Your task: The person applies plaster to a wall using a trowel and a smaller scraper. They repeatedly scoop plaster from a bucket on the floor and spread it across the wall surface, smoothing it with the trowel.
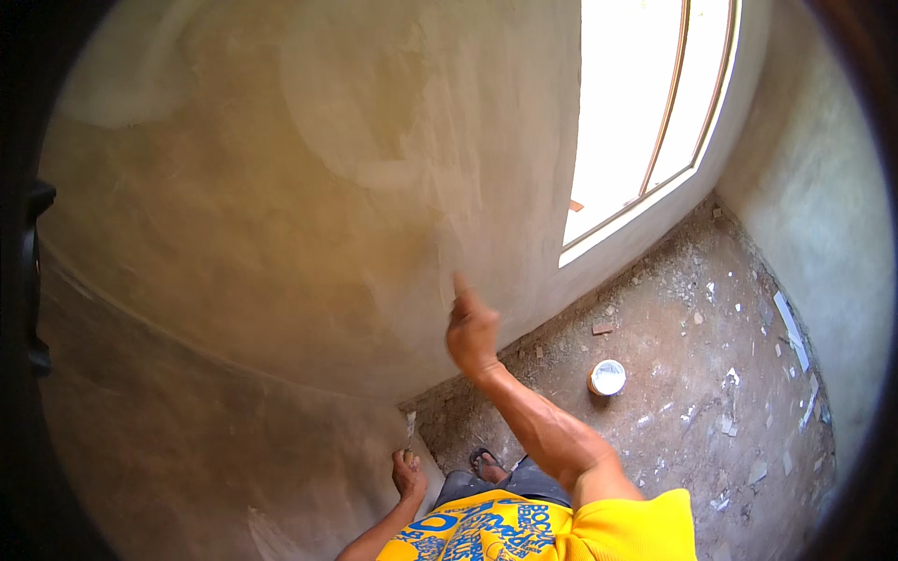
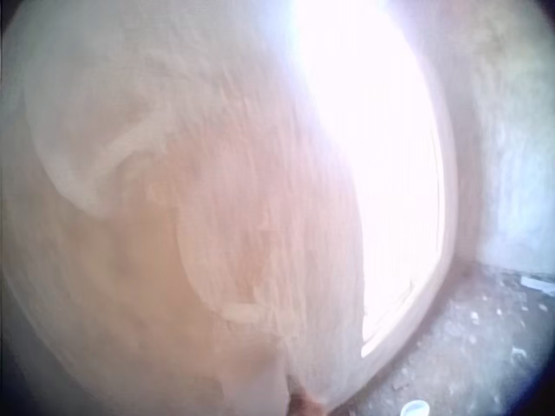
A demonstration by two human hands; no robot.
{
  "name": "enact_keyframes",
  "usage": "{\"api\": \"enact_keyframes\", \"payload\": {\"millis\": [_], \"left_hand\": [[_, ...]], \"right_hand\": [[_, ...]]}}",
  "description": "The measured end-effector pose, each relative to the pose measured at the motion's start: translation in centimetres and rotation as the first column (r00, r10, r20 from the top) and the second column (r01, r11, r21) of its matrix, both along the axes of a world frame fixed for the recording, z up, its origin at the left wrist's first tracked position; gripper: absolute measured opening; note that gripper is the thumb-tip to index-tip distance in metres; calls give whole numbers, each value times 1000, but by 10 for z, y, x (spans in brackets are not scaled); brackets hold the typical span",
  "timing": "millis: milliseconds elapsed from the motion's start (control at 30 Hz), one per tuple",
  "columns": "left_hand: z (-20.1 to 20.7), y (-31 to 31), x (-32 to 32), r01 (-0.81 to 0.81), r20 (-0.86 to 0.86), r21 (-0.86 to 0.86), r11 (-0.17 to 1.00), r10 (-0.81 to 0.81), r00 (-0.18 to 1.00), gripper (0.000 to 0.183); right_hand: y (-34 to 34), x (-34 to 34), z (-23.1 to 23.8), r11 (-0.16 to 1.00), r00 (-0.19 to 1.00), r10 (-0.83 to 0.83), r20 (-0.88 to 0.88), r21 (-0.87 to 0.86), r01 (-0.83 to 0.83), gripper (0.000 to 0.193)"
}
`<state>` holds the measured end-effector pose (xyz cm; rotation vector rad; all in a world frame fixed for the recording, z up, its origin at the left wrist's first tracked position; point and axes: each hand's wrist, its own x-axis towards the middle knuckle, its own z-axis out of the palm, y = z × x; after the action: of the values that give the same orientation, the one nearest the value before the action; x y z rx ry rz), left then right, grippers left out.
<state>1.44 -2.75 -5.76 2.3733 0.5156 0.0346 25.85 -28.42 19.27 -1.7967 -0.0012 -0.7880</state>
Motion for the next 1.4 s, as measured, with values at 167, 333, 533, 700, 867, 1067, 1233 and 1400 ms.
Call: {"api": "enact_keyframes", "payload": {"millis": [167,333,533,700,867,1067,1233,1400], "left_hand": [[11,4,12,31,24,-10,999,-31,999,38],[23,-3,14,-47,-2,-54,997,47,999,36],[26,0,17,11,6,-51,999,-10,1000,40],[19,18,13,-19,9,-23,1000,20,1000,41],[13,17,9,-47,-26,1,999,47,999,42],[6,3,45,41,2,-1,999,-41,999,40],[11,0,53,47,27,-139,989,-44,999,37],[12,-4,32,77,31,-48,996,-76,997,37]], "right_hand": [[-18,62,62,899,969,-5,-247,423,112,52],[79,48,130,995,977,-32,210,-84,51,72],[109,-8,130,863,887,460,43,-258,-435,62],[3,59,187,903,779,-225,586,-176,393,58],[12,79,172,843,902,-77,424,-455,286,66],[-59,38,171,864,778,359,515,-499,-68,64],[-144,74,358,615,796,-146,587,-576,538,47],[-133,83,416,460,677,226,701,-689,560,69]]}}
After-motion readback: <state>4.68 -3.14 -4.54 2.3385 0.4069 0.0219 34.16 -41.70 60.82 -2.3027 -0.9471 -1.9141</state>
